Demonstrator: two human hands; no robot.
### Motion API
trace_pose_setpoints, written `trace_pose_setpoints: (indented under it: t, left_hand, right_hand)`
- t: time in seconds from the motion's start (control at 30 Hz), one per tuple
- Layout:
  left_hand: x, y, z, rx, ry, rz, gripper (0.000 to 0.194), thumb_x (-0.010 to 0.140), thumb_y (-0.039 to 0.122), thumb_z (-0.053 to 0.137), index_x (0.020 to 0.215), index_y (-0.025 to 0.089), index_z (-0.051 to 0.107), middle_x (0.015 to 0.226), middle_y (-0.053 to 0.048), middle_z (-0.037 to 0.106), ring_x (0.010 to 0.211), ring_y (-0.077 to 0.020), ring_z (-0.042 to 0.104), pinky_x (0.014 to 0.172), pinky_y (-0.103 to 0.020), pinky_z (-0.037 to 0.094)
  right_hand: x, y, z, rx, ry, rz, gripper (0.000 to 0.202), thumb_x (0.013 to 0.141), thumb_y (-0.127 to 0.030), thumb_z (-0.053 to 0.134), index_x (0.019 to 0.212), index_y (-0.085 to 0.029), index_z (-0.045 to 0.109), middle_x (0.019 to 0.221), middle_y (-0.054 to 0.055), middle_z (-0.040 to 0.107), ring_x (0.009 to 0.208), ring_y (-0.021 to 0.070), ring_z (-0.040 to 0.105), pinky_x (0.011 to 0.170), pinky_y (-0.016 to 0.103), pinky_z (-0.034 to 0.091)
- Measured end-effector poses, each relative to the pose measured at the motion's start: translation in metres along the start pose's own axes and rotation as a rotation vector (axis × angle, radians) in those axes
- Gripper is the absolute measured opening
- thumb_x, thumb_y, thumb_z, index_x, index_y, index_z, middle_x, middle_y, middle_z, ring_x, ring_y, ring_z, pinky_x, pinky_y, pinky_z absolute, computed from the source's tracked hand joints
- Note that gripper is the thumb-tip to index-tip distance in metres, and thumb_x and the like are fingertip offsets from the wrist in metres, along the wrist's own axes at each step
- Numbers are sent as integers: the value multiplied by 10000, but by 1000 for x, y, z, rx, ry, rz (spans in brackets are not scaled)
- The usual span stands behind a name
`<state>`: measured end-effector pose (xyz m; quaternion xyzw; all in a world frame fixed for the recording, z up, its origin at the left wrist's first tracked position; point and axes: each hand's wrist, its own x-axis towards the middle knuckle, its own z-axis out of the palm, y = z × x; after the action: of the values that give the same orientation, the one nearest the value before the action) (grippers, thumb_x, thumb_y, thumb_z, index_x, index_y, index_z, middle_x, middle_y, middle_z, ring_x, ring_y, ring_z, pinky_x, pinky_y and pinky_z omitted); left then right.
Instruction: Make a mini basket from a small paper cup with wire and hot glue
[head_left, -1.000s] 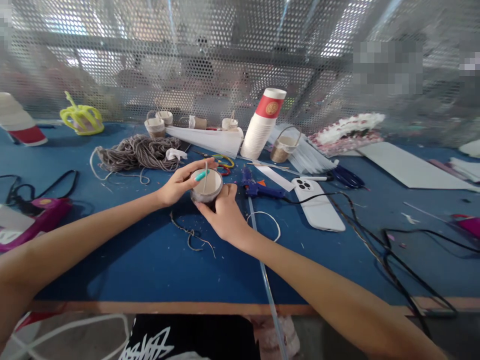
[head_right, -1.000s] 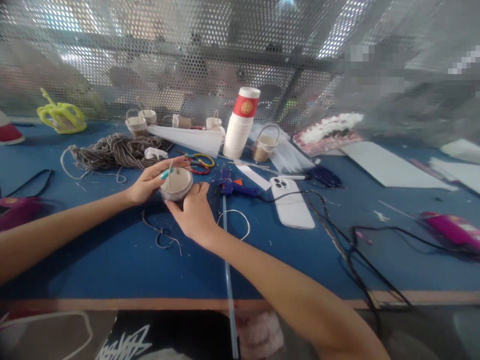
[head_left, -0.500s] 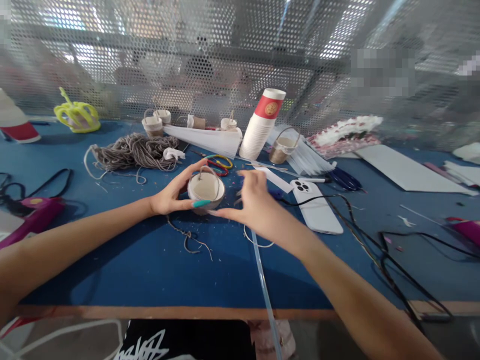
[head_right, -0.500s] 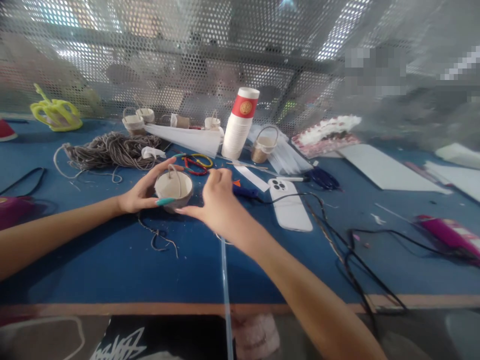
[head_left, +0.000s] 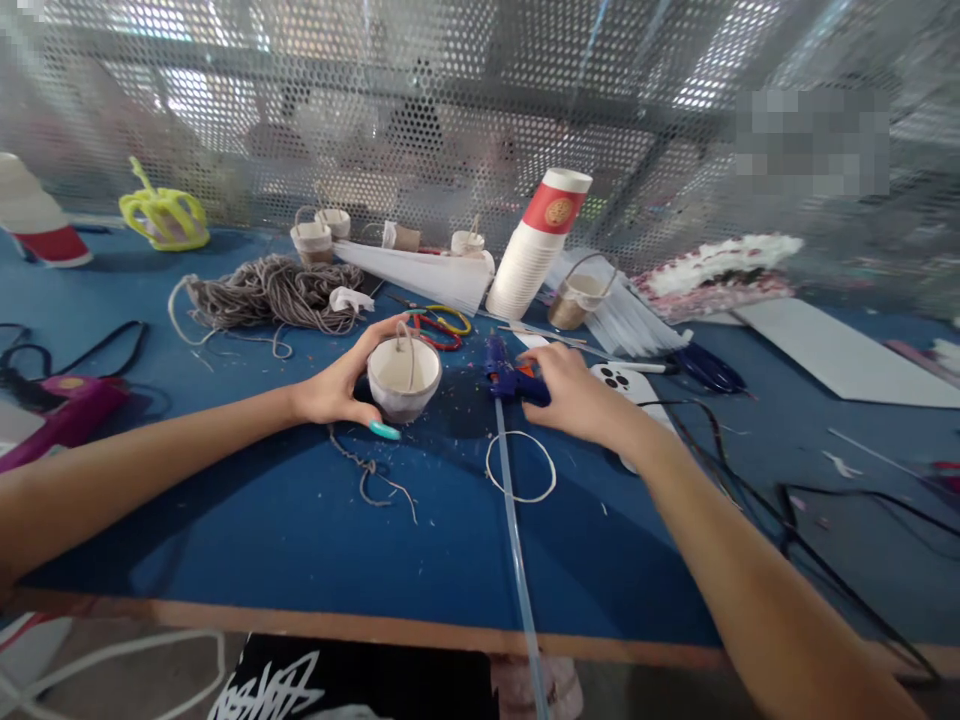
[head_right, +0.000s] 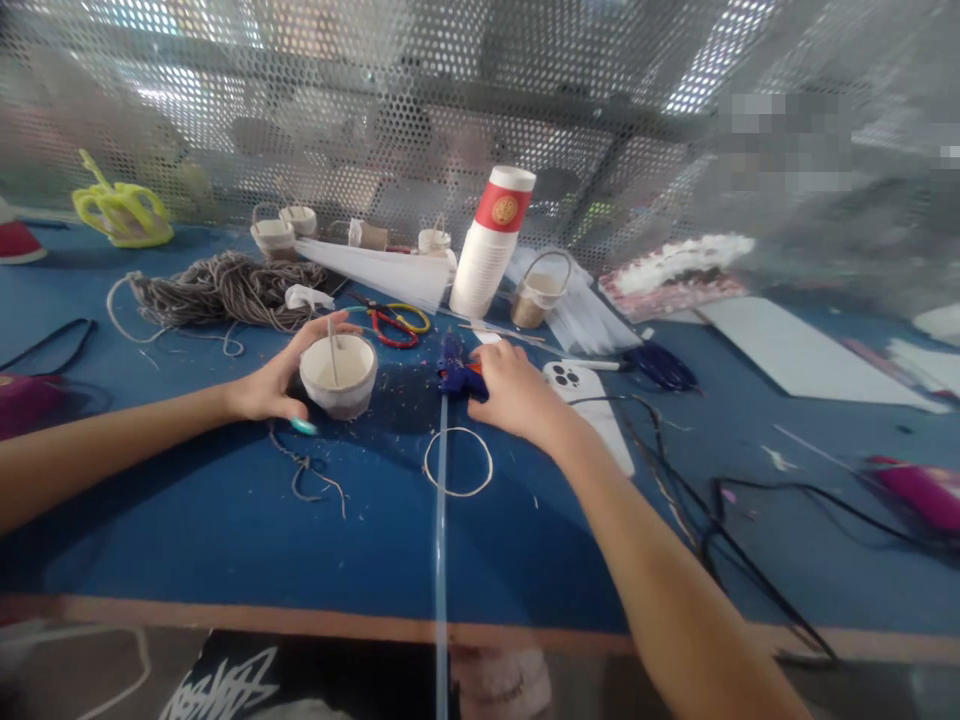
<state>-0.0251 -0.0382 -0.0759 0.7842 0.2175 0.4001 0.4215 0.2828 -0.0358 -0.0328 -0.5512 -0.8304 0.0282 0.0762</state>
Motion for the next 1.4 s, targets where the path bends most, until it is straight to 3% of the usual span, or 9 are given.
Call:
trace_pose_setpoints:
  t: [0.13,0.33,0.47,0.57,0.63,0.77,0.93,1.17,1.4]
  left_hand:
    - [4,-2,1,55,105,-118,1041,511,301,839,1388,223,284,1375,-151,440,1270,-336,422,1092,-495,288]
    - [6,-13,-11,-434,76,-243,741,531,284,798,1212,217,513,1138,-103,644,1068,-292,592,904,-403,471]
    - [7,-15,-13,-525,33,-235,694,487,221,805,1142,208,576,1104,-90,663,1047,-275,605,883,-365,479]
    - [9,-15,-11,-514,82,-216,760,463,198,807,1176,233,545,1180,-85,626,1103,-282,574,877,-361,487]
    - [10,-14,-9,-486,118,-202,782,451,191,812,1180,240,532,1198,-83,613,1131,-290,553,901,-375,480]
    - [12,-10,-5,-418,153,-188,771,448,160,818,1157,240,526,1175,-76,618,1147,-300,533,946,-417,451]
    - [11,-12,-6,-359,108,-197,778,455,185,819,1172,224,519,1136,-78,623,1102,-285,555,929,-399,451]
    - [11,-13,-7,-327,42,-151,757,490,199,813,1190,218,526,1176,-97,607,1117,-285,542,947,-419,426]
    - [10,-9,-5,-285,1,-172,765,479,204,820,1184,173,525,1150,-110,622,1106,-287,559,977,-444,411]
  right_hand:
    - [7,-16,13,-127,2,33,401,582,-223,589,962,-121,513,1007,170,494,1013,352,496,793,490,476]
    - [8,-20,19,-101,126,82,310,652,-255,535,926,-123,473,950,175,503,939,336,522,793,501,452]
    - [6,-14,19,73,253,104,327,690,-262,517,982,-130,450,1022,182,492,932,298,552,820,482,457]
    - [3,-12,13,186,426,92,352,651,-275,573,964,-154,467,1041,174,511,994,288,546,849,455,460]
    - [0,-15,8,297,481,119,308,650,-316,604,904,-179,496,956,128,567,884,257,588,759,421,498]
    - [-8,-29,-2,705,306,230,264,681,-450,623,713,-196,559,559,0,562,415,139,505,419,310,452]
    - [-16,-49,-9,961,225,181,237,644,-391,669,575,-202,543,408,-47,484,293,90,406,314,266,374]
    - [-17,-62,-12,826,154,33,112,679,-284,641,675,-190,580,587,-19,618,356,85,486,361,248,410]
    - [-16,-60,-9,603,150,-28,120,694,-241,601,608,-199,527,551,-17,590,452,133,566,445,266,438]
